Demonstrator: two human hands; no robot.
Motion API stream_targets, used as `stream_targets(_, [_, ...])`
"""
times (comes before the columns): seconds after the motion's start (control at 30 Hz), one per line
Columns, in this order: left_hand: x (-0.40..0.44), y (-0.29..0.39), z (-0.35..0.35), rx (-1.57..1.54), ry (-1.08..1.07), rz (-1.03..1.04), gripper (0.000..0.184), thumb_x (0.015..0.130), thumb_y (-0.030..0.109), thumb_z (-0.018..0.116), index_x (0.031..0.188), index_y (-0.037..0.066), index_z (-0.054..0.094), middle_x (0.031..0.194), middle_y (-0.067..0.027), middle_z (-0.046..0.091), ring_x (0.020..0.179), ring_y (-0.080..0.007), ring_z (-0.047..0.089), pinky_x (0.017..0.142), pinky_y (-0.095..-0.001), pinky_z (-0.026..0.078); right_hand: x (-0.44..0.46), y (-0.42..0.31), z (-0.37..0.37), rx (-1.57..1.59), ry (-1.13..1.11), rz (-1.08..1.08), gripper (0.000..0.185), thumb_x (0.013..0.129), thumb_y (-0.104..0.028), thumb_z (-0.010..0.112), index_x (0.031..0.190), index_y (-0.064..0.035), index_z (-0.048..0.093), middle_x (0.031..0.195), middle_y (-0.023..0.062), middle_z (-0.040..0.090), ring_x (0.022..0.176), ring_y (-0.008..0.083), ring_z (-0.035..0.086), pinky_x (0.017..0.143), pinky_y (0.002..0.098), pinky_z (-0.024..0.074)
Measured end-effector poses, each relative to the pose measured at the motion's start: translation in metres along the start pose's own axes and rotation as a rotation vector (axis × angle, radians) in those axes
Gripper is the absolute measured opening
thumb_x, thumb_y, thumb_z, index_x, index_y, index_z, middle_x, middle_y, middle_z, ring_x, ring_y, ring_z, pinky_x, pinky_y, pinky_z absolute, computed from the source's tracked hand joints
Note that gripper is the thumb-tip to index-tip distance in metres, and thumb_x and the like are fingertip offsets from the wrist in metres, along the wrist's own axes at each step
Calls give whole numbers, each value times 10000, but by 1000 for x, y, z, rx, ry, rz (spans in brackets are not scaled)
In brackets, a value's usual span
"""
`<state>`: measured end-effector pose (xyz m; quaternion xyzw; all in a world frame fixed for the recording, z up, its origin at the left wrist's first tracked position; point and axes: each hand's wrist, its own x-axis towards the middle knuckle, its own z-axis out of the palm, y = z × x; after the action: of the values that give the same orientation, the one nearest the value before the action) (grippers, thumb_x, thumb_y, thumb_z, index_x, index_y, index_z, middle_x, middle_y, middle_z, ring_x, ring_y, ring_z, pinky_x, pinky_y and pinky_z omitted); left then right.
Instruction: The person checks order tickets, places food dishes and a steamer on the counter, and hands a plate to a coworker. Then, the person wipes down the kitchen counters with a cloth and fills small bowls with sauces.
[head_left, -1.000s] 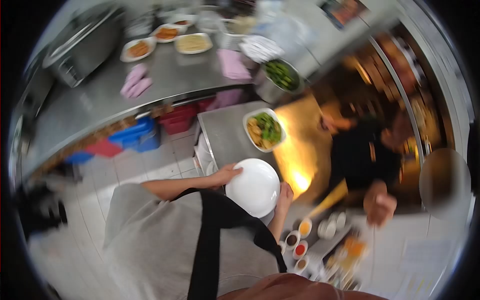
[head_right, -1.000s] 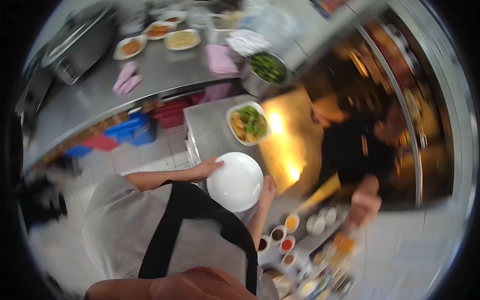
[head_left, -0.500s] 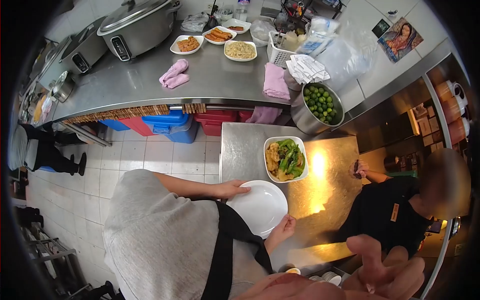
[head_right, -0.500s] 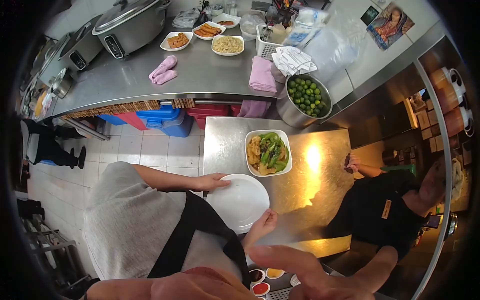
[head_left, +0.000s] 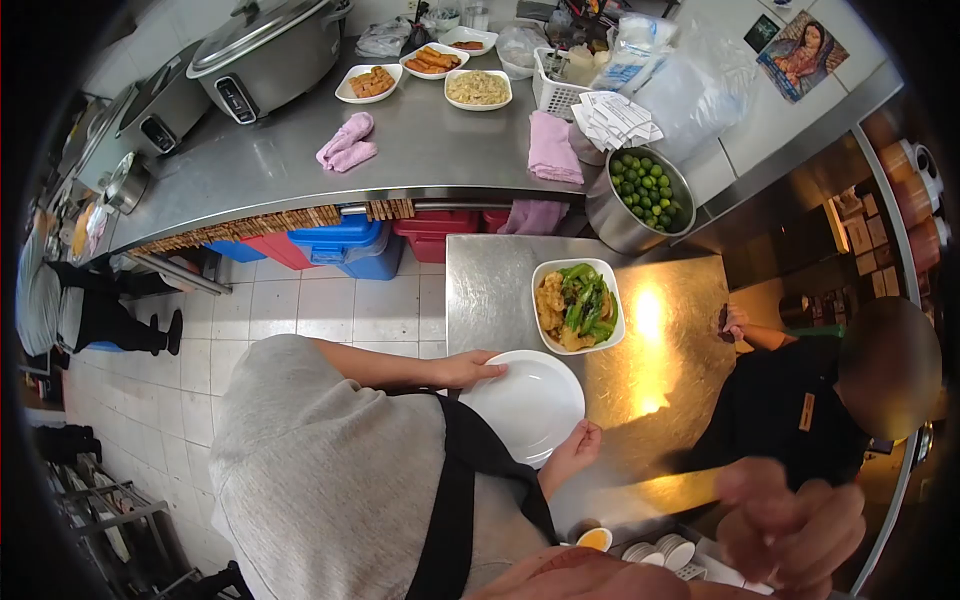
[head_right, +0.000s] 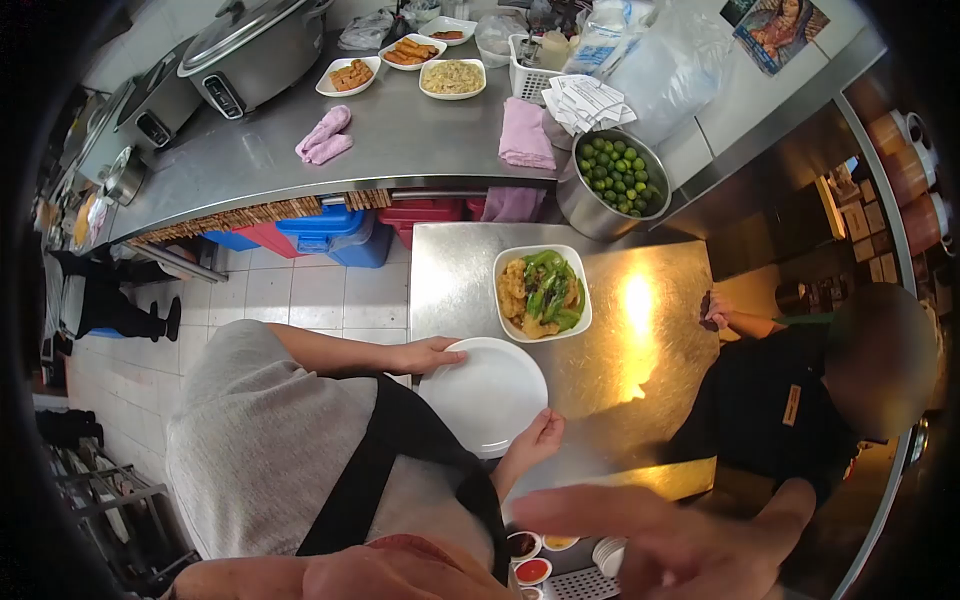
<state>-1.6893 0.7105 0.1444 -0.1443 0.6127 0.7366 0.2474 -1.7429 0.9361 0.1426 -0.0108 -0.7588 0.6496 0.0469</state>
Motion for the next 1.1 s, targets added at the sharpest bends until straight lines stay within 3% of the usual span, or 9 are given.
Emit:
stream_targets(0.17, [1,3,1,-19,34,42,497,911,367,451,1284,43,395,1137,-102,531,1028,-166,504,883,-299,408,6,23,-4,-16,34,-66,79,822,-1,537,751,13,507,687,10,491,642,80,452,583,217,384])
stream_targets(0.3, [-1,11,-1,-324,-82,-34,540,853,175,483,1347,84,286,1217,-101,469,1063,-185,502,876,-337,439,11,22,-4,-14,61,-2,44,809,-16,566,779,14,552,657,4,538,606,75,484,556,217,402])
stream_targets(0.37, [1,7,-4,-377,-182,1,644,740,8,460,1343,66,242,1261,-121,427,1121,-224,473,935,-369,414,13,41,-7,-85,91,-52,81,801,-44,585,840,26,570,653,34,574,598,99,518,554,233,423])
stream_targets(0.5, [12,6,-9,-417,-362,-24,602,735,-37,414,1311,53,264,1263,-141,419,1132,-271,469,955,-405,407,-20,2,-11,-264,323,-91,179,802,-87,599,945,18,574,722,93,609,651,149,583,601,267,472])
stream_targets(0.63, [15,7,-11,-476,-326,-66,544,763,-51,378,1287,51,276,1242,-143,424,1139,-284,462,951,-415,413,-98,-28,-17,-410,562,-113,219,807,-103,596,989,13,565,816,105,619,723,175,605,638,274,489])
stream_targets(0.77, [38,1,7,-494,-361,-44,542,777,-54,370,1293,69,259,1275,-150,384,1172,-291,426,943,-443,413,-211,-20,-31,-178,646,-14,228,830,-96,568,1028,16,552,887,99,621,734,150,593,616,258,483])
stream_targets(0.93, [40,29,47,-520,-313,-15,528,787,-25,401,1287,70,260,1267,-137,389,1157,-279,437,949,-421,409,-359,-33,-38,-78,886,362,214,859,-107,532,1031,19,552,863,90,623,621,114,578,537,216,466])
stream_targets(1.03, [48,32,53,-515,-344,80,521,797,16,442,1285,77,269,1260,-106,397,1174,-249,408,997,-396,346,-418,-38,-58,-91,1100,448,206,875,-121,505,1036,1,544,836,91,620,571,111,576,476,216,469])
stream_targets(1.1, [53,31,46,-289,-412,202,538,805,53,478,1296,89,261,1259,-78,403,1214,-212,346,1036,-388,258,-443,-29,-81,-82,1187,362,211,886,-180,502,1021,-26,554,818,77,622,579,104,579,474,218,474])
